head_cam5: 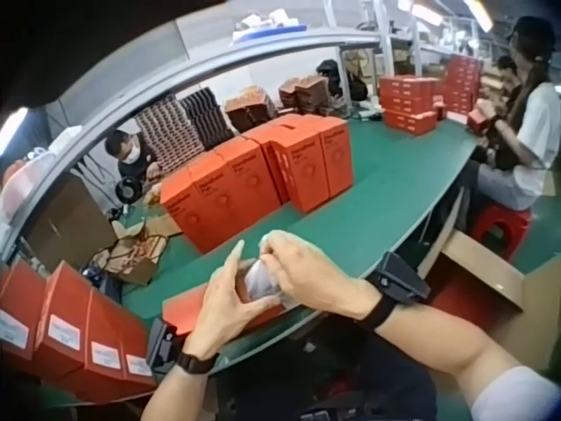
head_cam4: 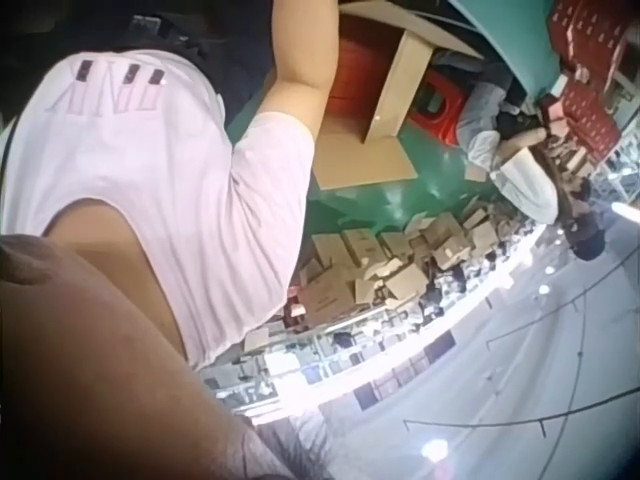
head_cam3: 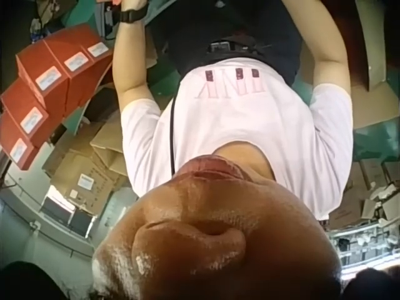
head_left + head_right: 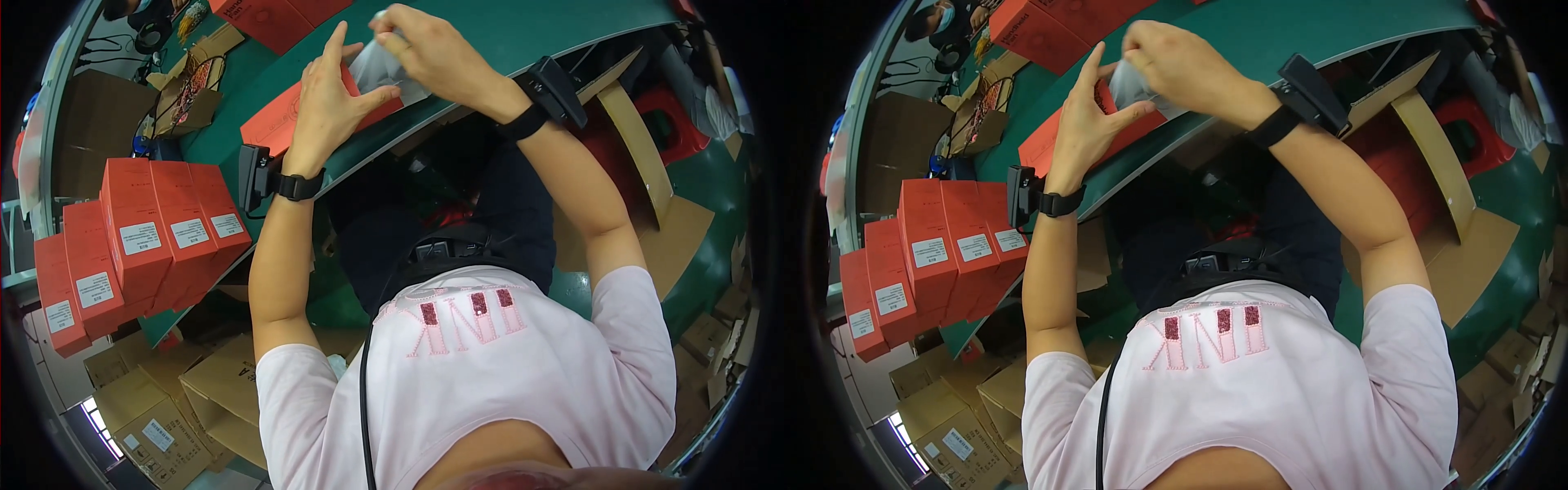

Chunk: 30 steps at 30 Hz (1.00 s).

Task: Packaging electronic devices into protective sleeves and red product boxes.

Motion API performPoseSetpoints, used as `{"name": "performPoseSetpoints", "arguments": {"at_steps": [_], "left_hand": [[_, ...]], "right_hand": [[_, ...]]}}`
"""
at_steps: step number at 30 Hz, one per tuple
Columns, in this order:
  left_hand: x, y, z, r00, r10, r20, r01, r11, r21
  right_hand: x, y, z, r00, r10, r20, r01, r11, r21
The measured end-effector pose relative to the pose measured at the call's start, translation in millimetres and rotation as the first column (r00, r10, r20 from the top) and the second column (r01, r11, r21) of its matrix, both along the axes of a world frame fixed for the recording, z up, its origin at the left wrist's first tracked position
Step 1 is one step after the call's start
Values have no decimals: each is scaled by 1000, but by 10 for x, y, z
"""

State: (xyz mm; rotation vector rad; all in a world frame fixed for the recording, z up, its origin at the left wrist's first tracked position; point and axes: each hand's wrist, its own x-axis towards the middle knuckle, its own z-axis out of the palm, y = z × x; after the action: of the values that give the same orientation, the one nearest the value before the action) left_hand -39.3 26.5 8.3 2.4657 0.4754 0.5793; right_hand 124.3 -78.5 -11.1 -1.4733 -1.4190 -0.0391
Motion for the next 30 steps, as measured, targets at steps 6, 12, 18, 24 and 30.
{"name": "performPoseSetpoints", "arguments": {"at_steps": [6, 12, 18, 24, 30], "left_hand": [[135, 32, 93, 943, -97, 317, 189, 944, -271], [322, 202, 83, 904, -55, 424, 228, 901, -370], [385, 357, 277, 445, 506, 739, 569, 477, -670], [195, 327, 495, 455, 726, 515, 630, 146, -763], [163, 19, 557, 480, 723, 497, 623, 118, -773]], "right_hand": [[-95, 281, 387, 838, -53, 543, -60, 980, 189], [65, 153, 292, 997, -66, -37, 74, 950, 303], [-70, -335, -46, 890, 32, -454, 49, 985, 165], [-108, -669, 789, 958, 1, -286, 32, 994, 108], [-357, -687, 782, 937, 75, -342, -142, 974, -176]]}}
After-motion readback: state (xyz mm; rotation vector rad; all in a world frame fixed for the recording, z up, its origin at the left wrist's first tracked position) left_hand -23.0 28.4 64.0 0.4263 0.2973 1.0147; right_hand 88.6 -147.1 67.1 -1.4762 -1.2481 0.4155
